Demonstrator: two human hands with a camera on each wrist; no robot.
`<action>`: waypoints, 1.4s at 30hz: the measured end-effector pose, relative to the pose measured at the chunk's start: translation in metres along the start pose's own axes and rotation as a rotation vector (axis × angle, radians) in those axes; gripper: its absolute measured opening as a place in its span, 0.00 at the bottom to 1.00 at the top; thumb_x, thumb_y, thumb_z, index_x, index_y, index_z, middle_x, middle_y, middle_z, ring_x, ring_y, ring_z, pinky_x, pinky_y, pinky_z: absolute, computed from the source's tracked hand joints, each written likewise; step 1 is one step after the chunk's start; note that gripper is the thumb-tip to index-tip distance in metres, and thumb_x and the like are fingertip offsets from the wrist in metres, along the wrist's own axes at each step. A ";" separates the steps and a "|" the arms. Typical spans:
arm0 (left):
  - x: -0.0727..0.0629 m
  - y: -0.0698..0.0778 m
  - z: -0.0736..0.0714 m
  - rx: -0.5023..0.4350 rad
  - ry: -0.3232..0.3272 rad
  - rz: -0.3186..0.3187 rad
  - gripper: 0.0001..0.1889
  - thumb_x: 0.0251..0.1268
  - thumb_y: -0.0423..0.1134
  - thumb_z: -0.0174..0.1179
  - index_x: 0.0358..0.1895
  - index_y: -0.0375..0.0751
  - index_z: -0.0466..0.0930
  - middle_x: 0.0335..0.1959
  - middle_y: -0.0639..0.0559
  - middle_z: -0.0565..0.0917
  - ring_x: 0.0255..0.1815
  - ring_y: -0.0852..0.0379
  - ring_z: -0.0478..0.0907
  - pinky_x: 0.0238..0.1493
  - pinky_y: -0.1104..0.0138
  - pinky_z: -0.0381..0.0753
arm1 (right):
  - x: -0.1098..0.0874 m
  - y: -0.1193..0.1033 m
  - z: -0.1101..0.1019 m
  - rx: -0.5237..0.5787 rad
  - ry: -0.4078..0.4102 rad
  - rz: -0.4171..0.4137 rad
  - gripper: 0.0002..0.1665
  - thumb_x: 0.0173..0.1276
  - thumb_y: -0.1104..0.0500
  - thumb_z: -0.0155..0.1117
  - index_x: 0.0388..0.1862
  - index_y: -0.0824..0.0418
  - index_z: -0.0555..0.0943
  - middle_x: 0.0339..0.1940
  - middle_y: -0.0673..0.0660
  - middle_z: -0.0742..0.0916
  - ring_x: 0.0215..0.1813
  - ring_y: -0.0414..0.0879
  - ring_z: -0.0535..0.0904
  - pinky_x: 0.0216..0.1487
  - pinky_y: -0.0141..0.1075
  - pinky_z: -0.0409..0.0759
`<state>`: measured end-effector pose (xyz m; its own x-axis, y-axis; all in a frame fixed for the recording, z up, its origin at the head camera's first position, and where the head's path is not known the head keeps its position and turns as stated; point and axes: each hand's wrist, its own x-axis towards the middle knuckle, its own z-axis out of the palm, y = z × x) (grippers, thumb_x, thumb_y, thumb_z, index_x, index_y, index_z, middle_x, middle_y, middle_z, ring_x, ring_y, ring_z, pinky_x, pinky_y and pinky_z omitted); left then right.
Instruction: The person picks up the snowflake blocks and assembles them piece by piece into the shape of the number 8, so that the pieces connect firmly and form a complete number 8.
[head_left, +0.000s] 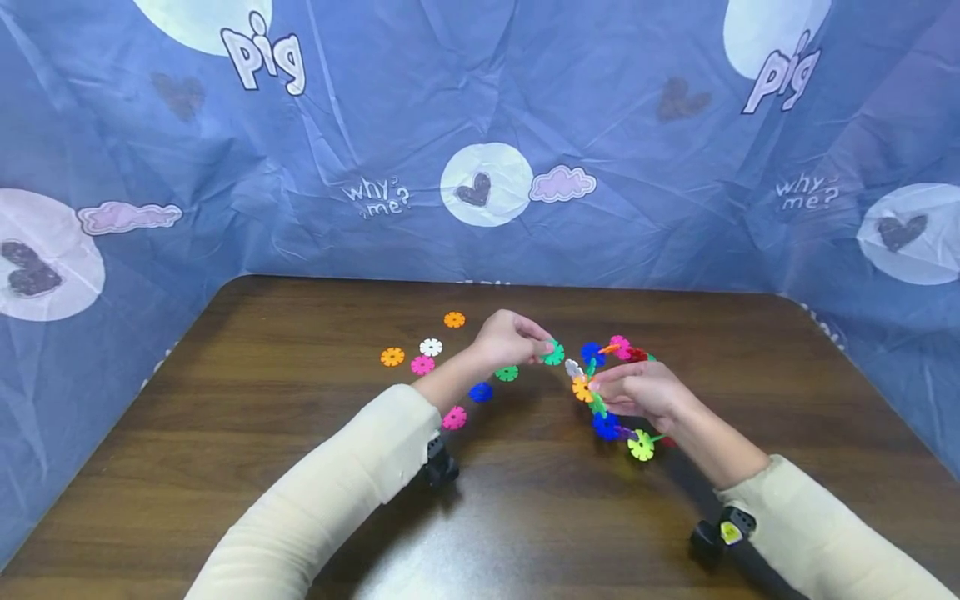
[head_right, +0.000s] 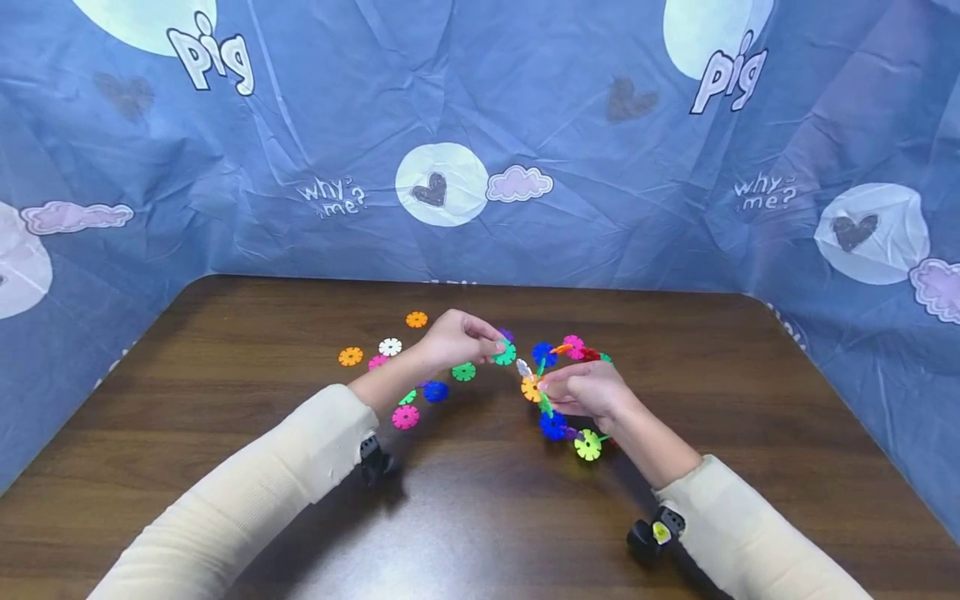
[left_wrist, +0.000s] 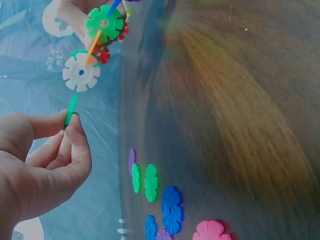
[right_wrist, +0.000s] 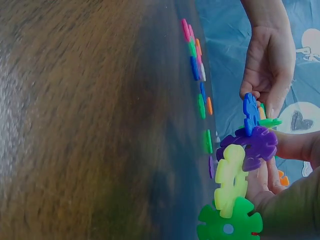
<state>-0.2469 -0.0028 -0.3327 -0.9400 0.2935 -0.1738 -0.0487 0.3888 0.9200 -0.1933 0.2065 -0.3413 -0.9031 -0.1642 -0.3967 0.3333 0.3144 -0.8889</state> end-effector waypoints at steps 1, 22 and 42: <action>-0.001 0.000 0.001 0.009 -0.001 0.003 0.08 0.59 0.35 0.66 0.39 0.35 0.87 0.26 0.48 0.87 0.34 0.48 0.85 0.44 0.59 0.85 | 0.000 0.000 0.001 -0.001 -0.003 -0.001 0.23 0.64 0.64 0.62 0.55 0.77 0.74 0.26 0.42 0.86 0.31 0.33 0.83 0.42 0.28 0.85; -0.006 -0.003 0.014 0.180 -0.043 0.040 0.06 0.57 0.33 0.68 0.36 0.34 0.88 0.30 0.43 0.89 0.31 0.50 0.87 0.27 0.73 0.81 | -0.005 0.003 0.019 -0.018 0.092 -0.005 0.21 0.60 0.67 0.65 0.50 0.80 0.77 0.22 0.45 0.86 0.27 0.33 0.81 0.33 0.27 0.84; -0.010 -0.020 0.020 -0.172 -0.034 -0.102 0.09 0.57 0.25 0.64 0.42 0.27 0.84 0.36 0.38 0.88 0.23 0.64 0.80 0.45 0.64 0.86 | -0.024 0.001 0.022 -0.085 -0.011 0.012 0.19 0.70 0.63 0.58 0.51 0.81 0.77 0.35 0.62 0.90 0.32 0.41 0.87 0.41 0.37 0.87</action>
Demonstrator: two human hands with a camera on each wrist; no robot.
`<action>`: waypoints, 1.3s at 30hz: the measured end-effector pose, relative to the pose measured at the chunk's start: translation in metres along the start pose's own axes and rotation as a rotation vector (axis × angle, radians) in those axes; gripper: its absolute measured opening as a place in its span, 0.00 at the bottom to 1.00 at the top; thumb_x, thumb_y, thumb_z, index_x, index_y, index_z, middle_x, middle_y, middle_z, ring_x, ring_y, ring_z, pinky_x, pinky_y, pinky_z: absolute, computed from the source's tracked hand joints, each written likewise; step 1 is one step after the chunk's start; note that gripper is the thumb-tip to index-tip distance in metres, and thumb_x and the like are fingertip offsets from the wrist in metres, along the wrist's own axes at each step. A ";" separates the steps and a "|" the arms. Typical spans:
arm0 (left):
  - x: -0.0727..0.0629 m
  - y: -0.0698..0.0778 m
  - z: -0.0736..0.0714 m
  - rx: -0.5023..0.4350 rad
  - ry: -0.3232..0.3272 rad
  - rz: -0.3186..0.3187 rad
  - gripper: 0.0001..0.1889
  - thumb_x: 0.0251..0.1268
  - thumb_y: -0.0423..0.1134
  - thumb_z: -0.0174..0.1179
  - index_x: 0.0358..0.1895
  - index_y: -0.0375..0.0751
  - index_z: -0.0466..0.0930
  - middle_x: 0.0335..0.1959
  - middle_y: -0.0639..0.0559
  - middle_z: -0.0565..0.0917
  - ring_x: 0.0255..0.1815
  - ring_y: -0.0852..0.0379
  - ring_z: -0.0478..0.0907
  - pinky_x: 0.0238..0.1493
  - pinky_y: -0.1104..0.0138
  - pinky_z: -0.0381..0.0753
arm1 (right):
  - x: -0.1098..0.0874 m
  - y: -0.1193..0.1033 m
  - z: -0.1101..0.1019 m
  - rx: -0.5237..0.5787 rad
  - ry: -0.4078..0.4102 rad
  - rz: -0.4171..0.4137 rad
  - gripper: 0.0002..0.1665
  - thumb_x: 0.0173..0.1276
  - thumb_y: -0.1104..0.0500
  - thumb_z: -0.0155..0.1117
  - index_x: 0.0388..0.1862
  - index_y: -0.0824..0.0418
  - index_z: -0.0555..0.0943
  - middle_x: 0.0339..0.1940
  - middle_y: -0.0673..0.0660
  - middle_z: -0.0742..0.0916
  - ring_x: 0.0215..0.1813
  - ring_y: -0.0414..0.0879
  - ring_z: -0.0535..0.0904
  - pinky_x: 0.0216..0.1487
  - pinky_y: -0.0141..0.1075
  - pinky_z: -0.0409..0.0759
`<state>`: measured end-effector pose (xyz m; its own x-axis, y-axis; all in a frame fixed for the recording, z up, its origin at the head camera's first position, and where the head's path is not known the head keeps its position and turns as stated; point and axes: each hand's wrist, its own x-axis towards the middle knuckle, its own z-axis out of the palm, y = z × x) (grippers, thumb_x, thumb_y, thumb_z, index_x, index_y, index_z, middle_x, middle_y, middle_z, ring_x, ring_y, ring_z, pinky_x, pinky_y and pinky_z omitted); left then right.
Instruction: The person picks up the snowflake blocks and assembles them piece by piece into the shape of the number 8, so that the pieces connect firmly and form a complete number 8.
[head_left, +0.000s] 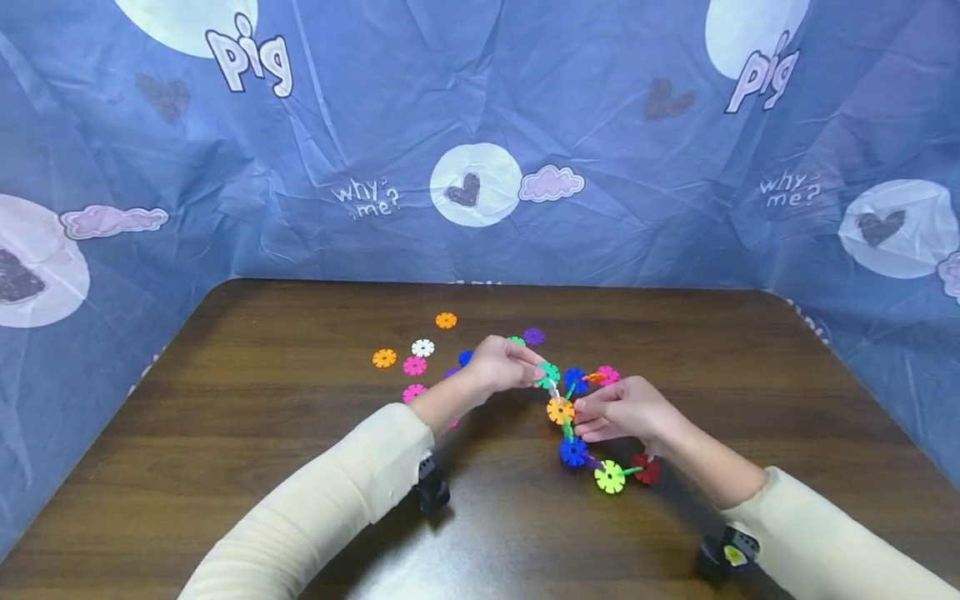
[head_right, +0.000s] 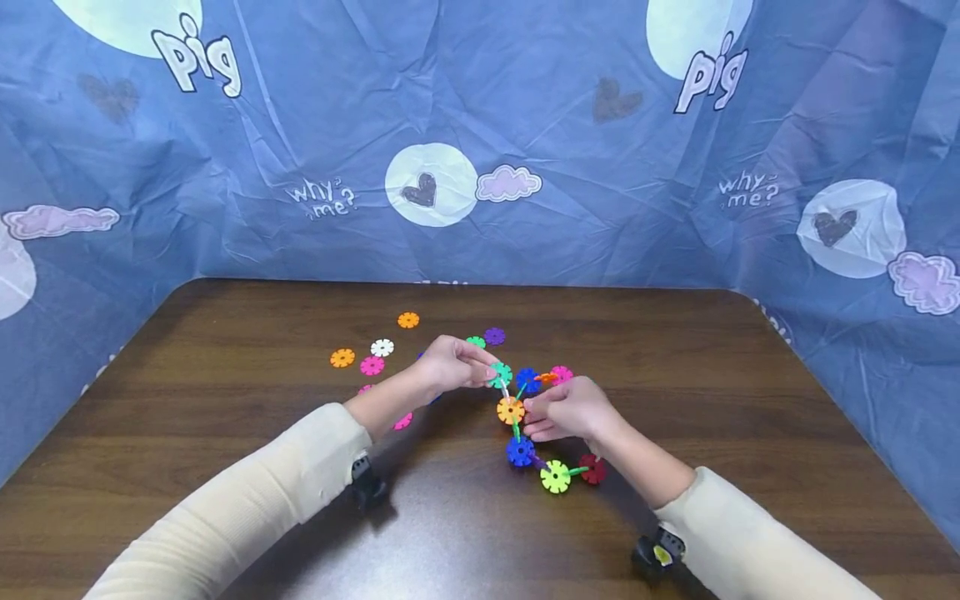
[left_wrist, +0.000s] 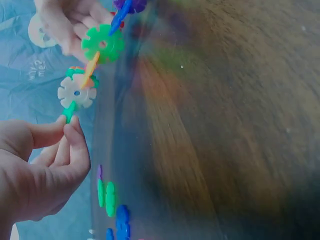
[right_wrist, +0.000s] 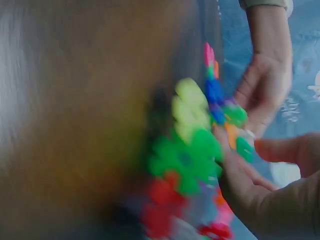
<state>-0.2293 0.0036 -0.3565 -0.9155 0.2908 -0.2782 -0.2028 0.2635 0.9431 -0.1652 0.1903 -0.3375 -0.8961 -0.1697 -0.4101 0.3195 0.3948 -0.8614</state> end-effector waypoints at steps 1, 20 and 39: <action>0.000 -0.001 0.000 0.000 -0.013 -0.004 0.10 0.57 0.25 0.64 0.43 0.27 0.84 0.35 0.39 0.88 0.23 0.64 0.80 0.44 0.65 0.87 | -0.003 -0.004 -0.002 -0.064 0.004 -0.022 0.20 0.70 0.61 0.59 0.49 0.80 0.78 0.34 0.63 0.90 0.31 0.42 0.87 0.40 0.38 0.87; 0.000 -0.009 -0.006 0.008 -0.160 0.008 0.10 0.58 0.28 0.65 0.42 0.27 0.85 0.36 0.39 0.89 0.24 0.64 0.80 0.42 0.65 0.87 | 0.039 -0.013 -0.013 -0.262 -0.114 -0.026 0.21 0.66 0.53 0.65 0.50 0.67 0.83 0.46 0.55 0.88 0.48 0.44 0.78 0.54 0.41 0.78; 0.056 0.019 -0.028 0.366 0.183 0.153 0.08 0.61 0.38 0.65 0.39 0.38 0.88 0.36 0.42 0.89 0.37 0.51 0.86 0.42 0.66 0.85 | 0.048 -0.011 -0.019 -0.173 0.028 0.069 0.23 0.67 0.53 0.64 0.54 0.68 0.80 0.57 0.63 0.84 0.61 0.54 0.76 0.67 0.51 0.71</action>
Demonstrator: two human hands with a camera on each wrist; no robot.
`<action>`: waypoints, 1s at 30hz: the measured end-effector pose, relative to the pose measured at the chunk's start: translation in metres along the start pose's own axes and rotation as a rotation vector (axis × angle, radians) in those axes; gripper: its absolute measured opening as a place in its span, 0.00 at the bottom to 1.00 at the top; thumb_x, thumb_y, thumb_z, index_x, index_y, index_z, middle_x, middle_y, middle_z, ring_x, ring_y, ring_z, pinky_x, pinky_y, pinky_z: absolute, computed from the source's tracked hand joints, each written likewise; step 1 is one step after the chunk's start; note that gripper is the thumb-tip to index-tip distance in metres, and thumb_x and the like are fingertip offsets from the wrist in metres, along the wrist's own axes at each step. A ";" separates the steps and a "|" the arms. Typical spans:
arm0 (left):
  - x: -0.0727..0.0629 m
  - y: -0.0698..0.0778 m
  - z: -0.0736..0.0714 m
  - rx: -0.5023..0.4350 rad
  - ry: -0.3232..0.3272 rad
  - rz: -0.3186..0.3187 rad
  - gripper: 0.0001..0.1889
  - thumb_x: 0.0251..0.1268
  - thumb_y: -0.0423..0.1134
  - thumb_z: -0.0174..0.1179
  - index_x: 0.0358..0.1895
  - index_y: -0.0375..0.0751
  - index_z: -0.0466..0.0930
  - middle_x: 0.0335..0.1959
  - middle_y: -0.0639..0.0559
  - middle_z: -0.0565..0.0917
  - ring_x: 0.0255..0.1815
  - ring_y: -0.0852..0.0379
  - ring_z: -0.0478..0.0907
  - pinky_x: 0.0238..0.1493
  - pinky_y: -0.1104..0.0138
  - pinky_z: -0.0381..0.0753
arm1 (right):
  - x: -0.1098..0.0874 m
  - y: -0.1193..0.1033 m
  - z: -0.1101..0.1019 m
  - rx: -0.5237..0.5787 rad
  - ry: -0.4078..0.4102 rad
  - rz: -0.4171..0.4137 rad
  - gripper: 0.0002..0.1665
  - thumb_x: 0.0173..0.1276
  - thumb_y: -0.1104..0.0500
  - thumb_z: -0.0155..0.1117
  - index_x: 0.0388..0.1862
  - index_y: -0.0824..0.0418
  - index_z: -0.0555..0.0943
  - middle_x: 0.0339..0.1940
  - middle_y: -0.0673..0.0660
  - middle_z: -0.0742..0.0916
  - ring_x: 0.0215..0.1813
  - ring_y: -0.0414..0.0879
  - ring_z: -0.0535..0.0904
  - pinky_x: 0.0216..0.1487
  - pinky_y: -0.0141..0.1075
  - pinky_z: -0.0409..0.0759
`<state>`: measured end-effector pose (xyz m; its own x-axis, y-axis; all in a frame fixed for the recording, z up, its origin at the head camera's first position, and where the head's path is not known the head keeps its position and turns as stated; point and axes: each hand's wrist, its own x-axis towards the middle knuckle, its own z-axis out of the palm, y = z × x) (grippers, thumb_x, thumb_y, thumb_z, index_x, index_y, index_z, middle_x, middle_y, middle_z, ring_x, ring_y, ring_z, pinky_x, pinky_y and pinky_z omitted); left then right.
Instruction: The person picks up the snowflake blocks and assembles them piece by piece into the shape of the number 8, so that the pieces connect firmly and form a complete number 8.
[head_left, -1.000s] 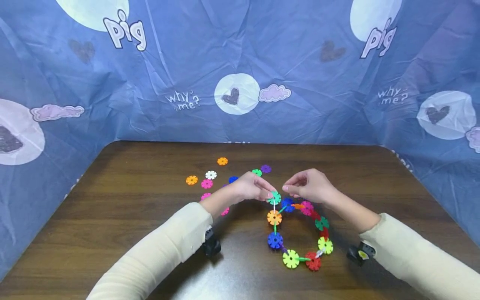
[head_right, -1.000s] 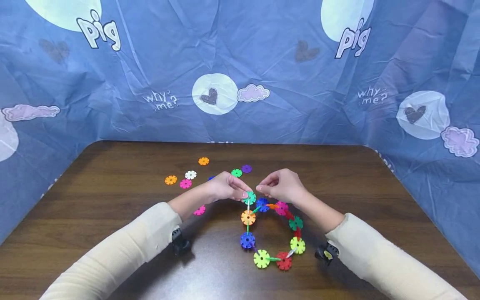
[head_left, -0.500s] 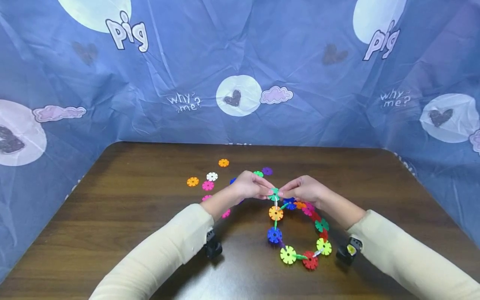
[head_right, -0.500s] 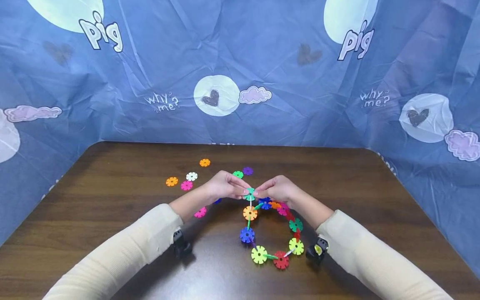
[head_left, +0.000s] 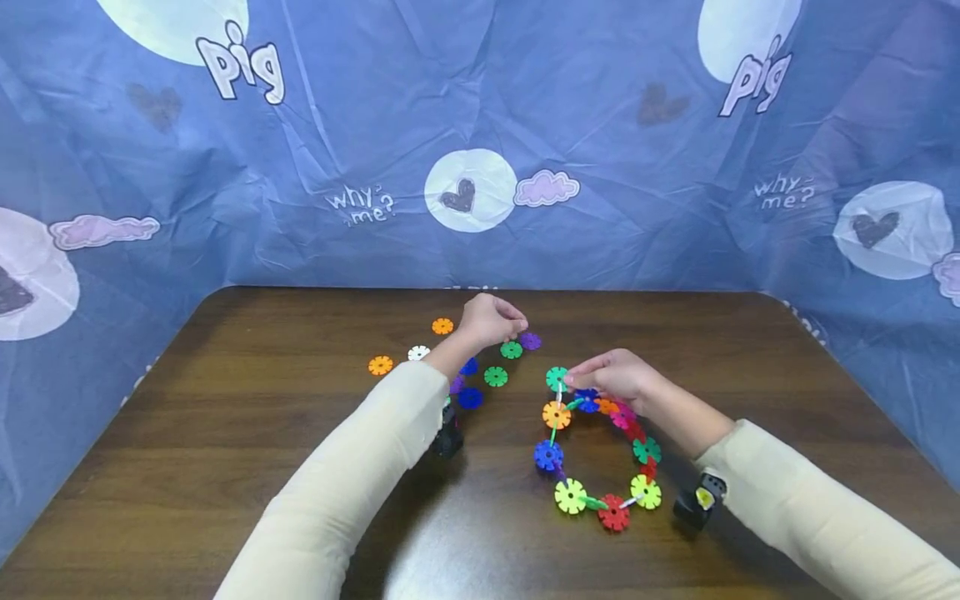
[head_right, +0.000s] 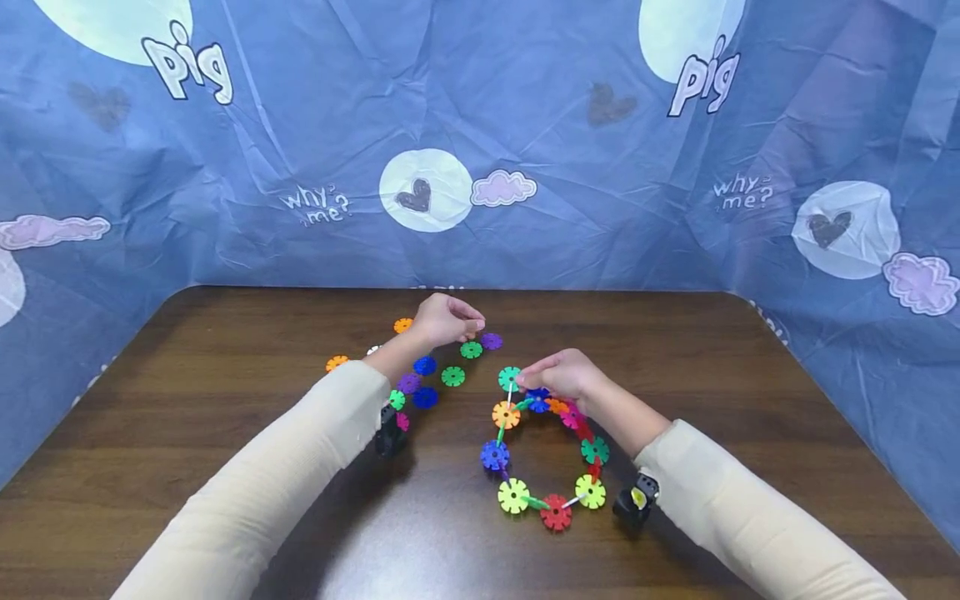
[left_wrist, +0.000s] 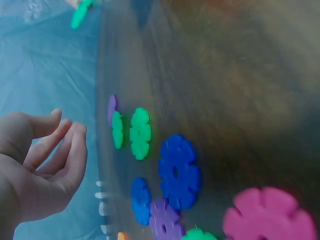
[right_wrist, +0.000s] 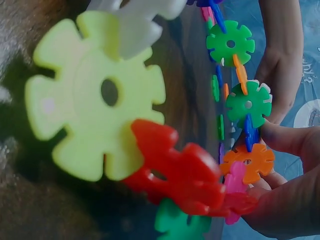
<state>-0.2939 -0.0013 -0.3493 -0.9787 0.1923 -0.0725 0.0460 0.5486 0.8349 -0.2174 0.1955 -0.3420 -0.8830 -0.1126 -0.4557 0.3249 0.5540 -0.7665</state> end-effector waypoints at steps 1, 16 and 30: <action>0.004 -0.001 0.001 0.063 0.017 0.012 0.08 0.61 0.39 0.65 0.38 0.40 0.88 0.36 0.44 0.90 0.39 0.52 0.86 0.42 0.68 0.84 | 0.000 0.001 0.000 0.008 -0.002 0.002 0.23 0.67 0.53 0.64 0.54 0.68 0.80 0.57 0.63 0.83 0.61 0.54 0.76 0.68 0.51 0.71; 0.022 0.008 0.035 0.464 -0.054 0.004 0.11 0.48 0.40 0.75 0.34 0.40 0.88 0.39 0.51 0.89 0.46 0.54 0.83 0.51 0.67 0.83 | 0.001 0.005 0.005 0.011 -0.010 0.020 0.22 0.66 0.53 0.65 0.52 0.68 0.81 0.58 0.63 0.83 0.59 0.54 0.77 0.66 0.51 0.72; 0.008 0.001 0.019 0.213 -0.237 0.299 0.07 0.50 0.33 0.72 0.33 0.36 0.86 0.31 0.44 0.88 0.30 0.60 0.82 0.33 0.78 0.80 | 0.004 0.004 0.002 0.033 0.011 0.055 0.22 0.67 0.53 0.64 0.53 0.68 0.81 0.55 0.62 0.85 0.58 0.53 0.76 0.66 0.51 0.71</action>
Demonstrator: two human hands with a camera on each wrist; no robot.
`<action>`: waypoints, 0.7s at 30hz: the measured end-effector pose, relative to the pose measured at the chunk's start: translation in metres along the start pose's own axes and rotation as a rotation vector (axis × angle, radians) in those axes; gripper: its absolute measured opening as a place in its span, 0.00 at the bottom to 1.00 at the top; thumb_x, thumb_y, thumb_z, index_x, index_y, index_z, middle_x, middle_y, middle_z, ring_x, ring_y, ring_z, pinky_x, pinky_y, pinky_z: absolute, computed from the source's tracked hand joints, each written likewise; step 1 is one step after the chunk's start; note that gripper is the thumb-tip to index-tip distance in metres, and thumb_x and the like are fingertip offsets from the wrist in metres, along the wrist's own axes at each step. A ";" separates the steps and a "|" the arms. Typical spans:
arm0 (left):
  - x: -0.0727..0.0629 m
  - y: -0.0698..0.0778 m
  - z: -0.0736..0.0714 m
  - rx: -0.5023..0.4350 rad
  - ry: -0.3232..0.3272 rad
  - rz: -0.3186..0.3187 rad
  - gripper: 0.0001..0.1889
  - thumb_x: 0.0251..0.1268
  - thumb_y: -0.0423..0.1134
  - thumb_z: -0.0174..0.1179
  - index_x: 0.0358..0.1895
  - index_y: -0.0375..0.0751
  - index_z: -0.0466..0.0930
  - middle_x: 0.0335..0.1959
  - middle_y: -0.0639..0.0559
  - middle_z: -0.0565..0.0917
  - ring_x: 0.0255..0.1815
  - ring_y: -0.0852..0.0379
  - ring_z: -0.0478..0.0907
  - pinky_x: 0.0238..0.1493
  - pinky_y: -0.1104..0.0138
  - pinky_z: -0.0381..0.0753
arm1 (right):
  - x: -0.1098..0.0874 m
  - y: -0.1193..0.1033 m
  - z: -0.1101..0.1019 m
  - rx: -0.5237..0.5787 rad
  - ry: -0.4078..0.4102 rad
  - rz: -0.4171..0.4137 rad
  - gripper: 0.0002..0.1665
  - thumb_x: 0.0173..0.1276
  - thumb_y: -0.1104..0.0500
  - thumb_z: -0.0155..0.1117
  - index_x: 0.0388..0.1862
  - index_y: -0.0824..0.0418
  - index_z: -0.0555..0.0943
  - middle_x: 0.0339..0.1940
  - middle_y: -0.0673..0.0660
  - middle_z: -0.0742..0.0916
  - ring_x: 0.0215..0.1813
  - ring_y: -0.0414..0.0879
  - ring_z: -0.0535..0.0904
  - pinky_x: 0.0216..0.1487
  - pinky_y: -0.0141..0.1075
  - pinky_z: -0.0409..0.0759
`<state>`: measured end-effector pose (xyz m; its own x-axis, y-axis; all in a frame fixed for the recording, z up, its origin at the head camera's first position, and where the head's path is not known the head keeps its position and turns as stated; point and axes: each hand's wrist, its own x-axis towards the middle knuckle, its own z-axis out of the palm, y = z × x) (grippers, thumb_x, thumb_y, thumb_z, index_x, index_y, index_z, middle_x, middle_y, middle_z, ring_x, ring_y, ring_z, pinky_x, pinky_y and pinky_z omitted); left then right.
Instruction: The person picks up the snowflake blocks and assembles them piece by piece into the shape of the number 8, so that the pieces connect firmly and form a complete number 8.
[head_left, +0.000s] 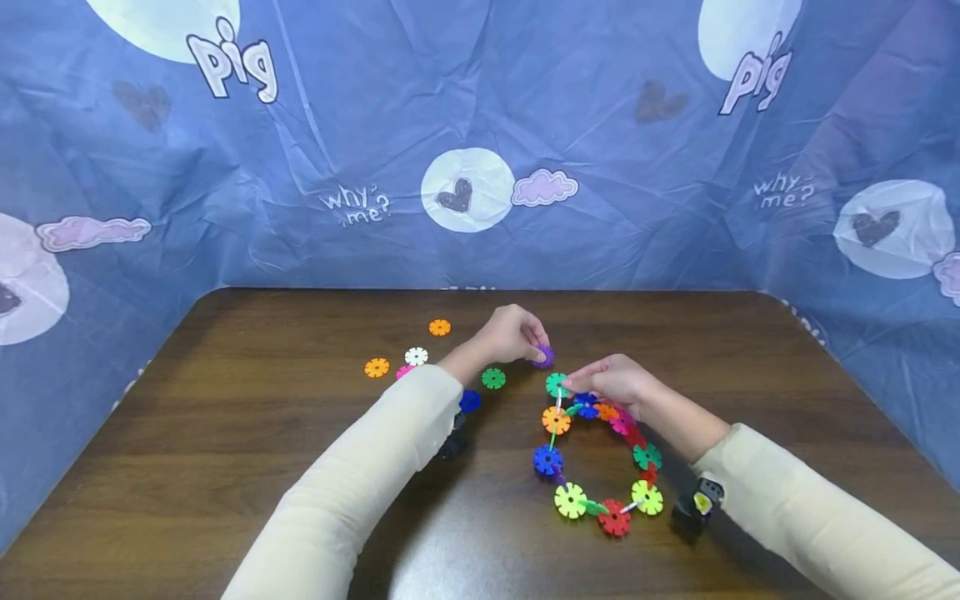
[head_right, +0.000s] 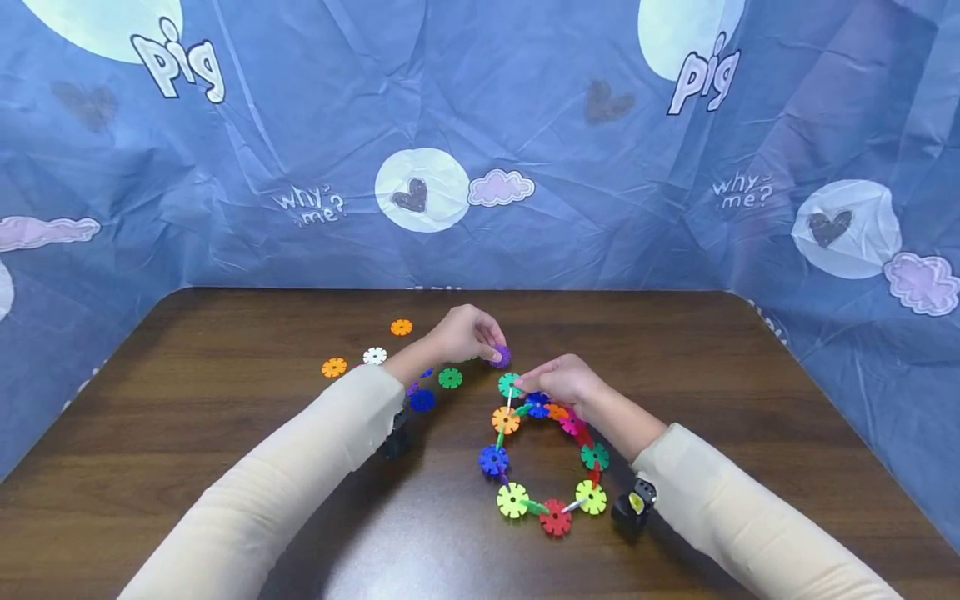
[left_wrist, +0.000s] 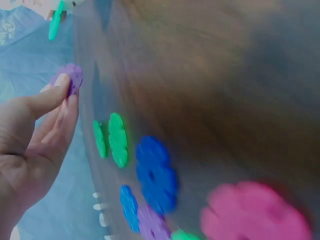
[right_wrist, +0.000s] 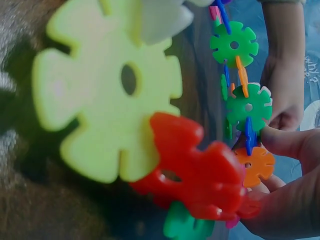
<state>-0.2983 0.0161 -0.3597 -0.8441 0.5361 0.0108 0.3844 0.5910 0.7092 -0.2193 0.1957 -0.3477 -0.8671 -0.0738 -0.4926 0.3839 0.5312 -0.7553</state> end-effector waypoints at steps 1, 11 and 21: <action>-0.006 -0.001 -0.002 -0.021 -0.004 0.010 0.07 0.51 0.33 0.72 0.33 0.35 0.86 0.32 0.43 0.89 0.31 0.58 0.83 0.34 0.76 0.82 | 0.001 0.000 0.001 -0.004 0.003 0.002 0.22 0.67 0.53 0.64 0.53 0.68 0.81 0.56 0.62 0.84 0.58 0.53 0.76 0.66 0.50 0.71; -0.046 -0.003 -0.014 -0.038 0.050 0.120 0.03 0.53 0.32 0.70 0.32 0.37 0.86 0.32 0.45 0.89 0.35 0.56 0.85 0.41 0.74 0.84 | -0.001 -0.006 0.008 -0.037 -0.029 -0.035 0.25 0.68 0.51 0.62 0.54 0.69 0.80 0.59 0.64 0.82 0.58 0.53 0.76 0.63 0.48 0.74; -0.056 -0.002 -0.009 0.052 0.058 0.244 0.02 0.56 0.33 0.68 0.32 0.38 0.88 0.32 0.47 0.90 0.36 0.57 0.86 0.39 0.78 0.82 | 0.001 -0.009 0.012 -0.018 -0.045 -0.028 0.24 0.67 0.51 0.64 0.52 0.68 0.81 0.60 0.64 0.81 0.62 0.57 0.73 0.68 0.53 0.69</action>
<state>-0.2551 -0.0203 -0.3557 -0.7435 0.6321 0.2183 0.5968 0.4798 0.6432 -0.2196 0.1802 -0.3463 -0.8623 -0.1262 -0.4905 0.3534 0.5438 -0.7612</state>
